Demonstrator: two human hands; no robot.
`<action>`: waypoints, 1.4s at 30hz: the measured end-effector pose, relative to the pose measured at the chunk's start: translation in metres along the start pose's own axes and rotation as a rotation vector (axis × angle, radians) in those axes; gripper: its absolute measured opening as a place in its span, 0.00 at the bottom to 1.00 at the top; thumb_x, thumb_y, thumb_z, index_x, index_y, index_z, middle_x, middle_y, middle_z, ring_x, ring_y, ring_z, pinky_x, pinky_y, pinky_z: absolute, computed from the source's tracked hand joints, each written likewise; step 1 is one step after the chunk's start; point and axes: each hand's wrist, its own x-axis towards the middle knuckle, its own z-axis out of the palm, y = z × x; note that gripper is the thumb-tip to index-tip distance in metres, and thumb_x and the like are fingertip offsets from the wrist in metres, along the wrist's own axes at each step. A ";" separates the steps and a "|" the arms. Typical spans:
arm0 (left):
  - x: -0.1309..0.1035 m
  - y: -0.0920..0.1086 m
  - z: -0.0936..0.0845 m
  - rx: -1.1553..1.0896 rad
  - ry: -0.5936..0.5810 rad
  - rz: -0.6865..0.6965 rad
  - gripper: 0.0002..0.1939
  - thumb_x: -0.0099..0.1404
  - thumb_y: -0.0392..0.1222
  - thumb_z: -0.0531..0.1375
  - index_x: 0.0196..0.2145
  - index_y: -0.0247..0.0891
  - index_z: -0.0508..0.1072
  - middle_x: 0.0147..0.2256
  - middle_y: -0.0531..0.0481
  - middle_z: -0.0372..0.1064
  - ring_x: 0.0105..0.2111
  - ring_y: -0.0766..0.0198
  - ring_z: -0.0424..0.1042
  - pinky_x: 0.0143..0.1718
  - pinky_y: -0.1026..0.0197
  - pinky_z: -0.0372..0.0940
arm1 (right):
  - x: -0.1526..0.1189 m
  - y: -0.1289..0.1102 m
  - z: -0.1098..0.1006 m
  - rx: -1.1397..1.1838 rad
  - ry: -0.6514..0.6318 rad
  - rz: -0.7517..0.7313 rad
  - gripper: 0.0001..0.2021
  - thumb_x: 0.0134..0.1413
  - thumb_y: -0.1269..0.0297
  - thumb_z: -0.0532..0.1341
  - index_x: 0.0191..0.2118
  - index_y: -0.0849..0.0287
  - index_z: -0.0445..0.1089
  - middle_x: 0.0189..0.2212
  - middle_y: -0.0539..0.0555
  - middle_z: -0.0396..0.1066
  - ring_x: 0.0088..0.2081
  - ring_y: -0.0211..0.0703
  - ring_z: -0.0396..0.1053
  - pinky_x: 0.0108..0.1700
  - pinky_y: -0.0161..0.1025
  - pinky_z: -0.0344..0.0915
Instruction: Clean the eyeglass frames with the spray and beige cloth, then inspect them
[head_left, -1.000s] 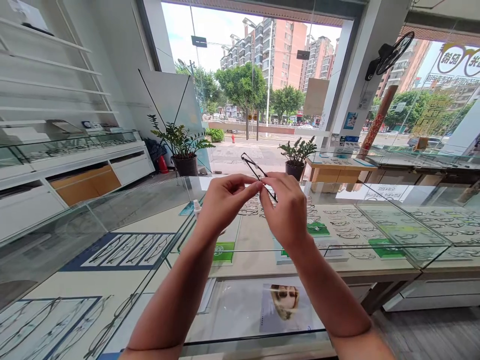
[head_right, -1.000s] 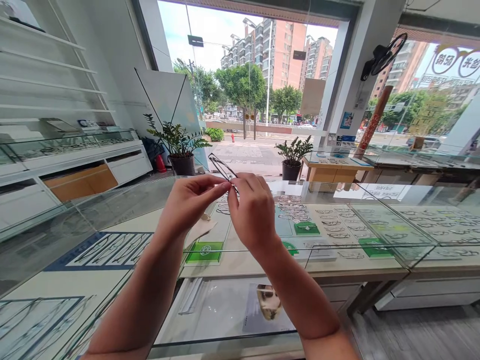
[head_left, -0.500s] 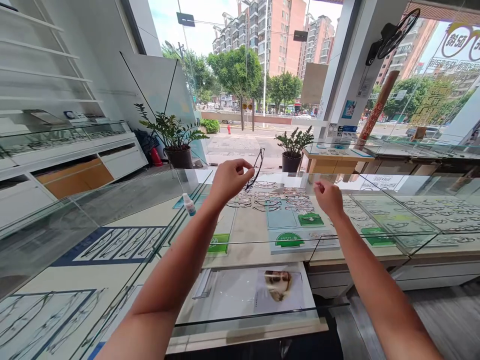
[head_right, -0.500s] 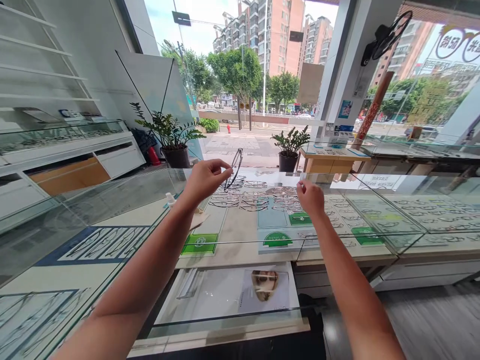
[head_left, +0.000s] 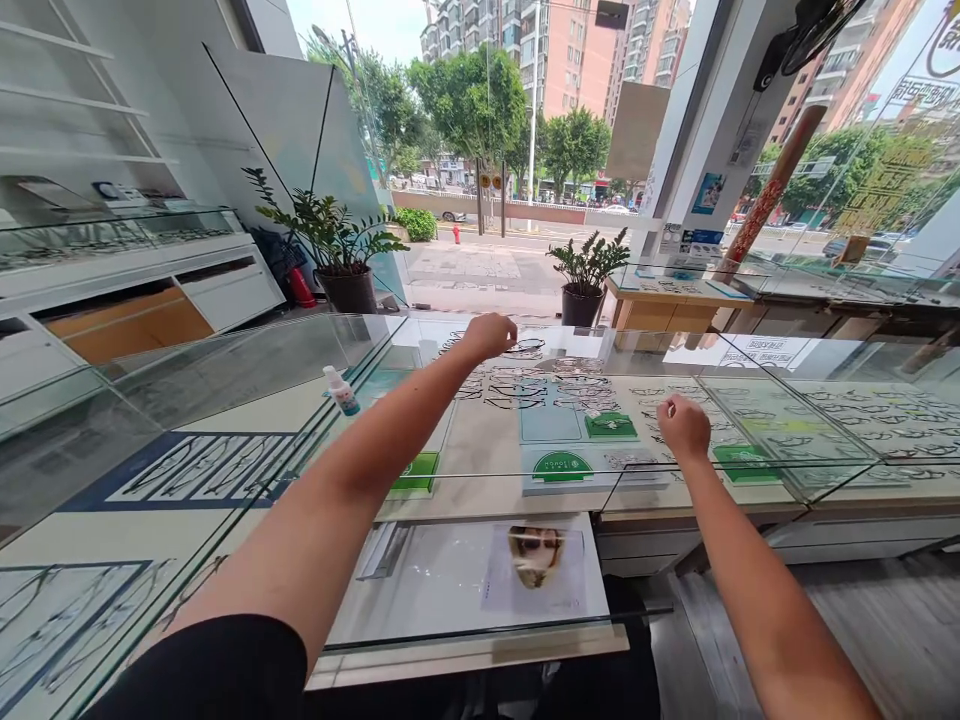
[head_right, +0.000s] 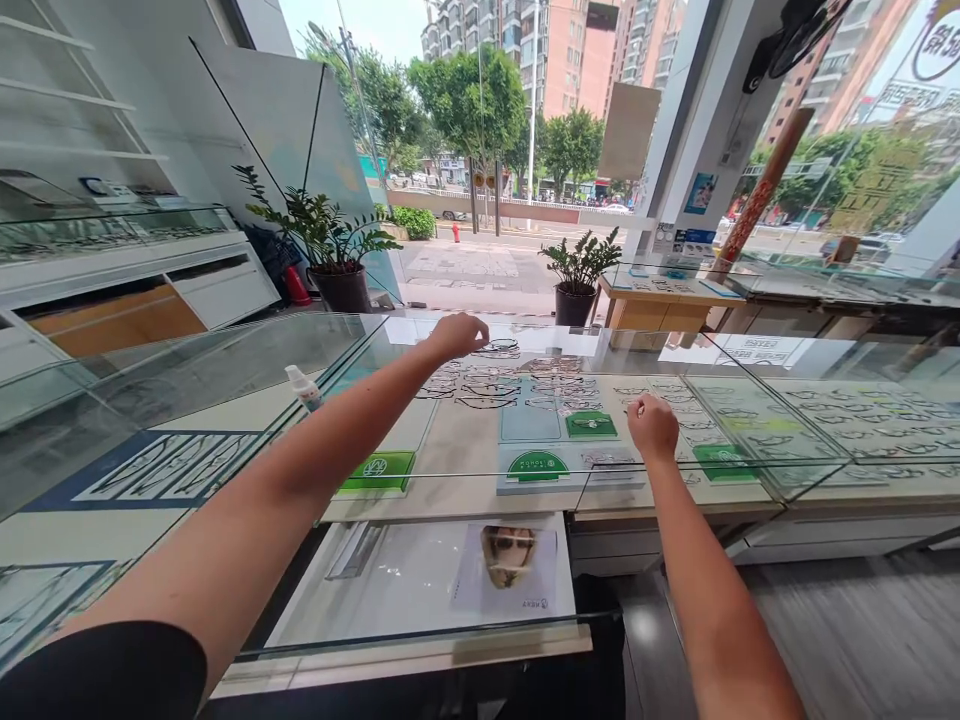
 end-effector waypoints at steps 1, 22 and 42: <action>0.005 0.000 0.006 0.007 -0.018 0.003 0.19 0.70 0.44 0.62 0.52 0.39 0.87 0.51 0.36 0.83 0.53 0.43 0.79 0.49 0.52 0.70 | 0.000 0.000 0.000 0.003 0.008 -0.009 0.13 0.69 0.67 0.57 0.37 0.63 0.77 0.29 0.55 0.67 0.34 0.44 0.55 0.36 0.41 0.46; 0.043 -0.006 0.066 0.076 -0.151 0.029 0.20 0.63 0.47 0.63 0.49 0.40 0.87 0.49 0.34 0.82 0.50 0.44 0.78 0.52 0.51 0.69 | -0.005 0.000 -0.005 0.043 -0.004 -0.009 0.11 0.67 0.66 0.59 0.32 0.60 0.75 0.27 0.54 0.70 0.30 0.41 0.53 0.35 0.41 0.46; 0.070 -0.005 0.076 -0.081 -0.081 -0.093 0.19 0.67 0.53 0.65 0.46 0.36 0.85 0.40 0.28 0.79 0.50 0.38 0.77 0.53 0.44 0.64 | -0.004 0.002 0.001 0.057 0.085 0.000 0.12 0.64 0.63 0.59 0.30 0.58 0.73 0.26 0.54 0.70 0.31 0.43 0.57 0.34 0.39 0.46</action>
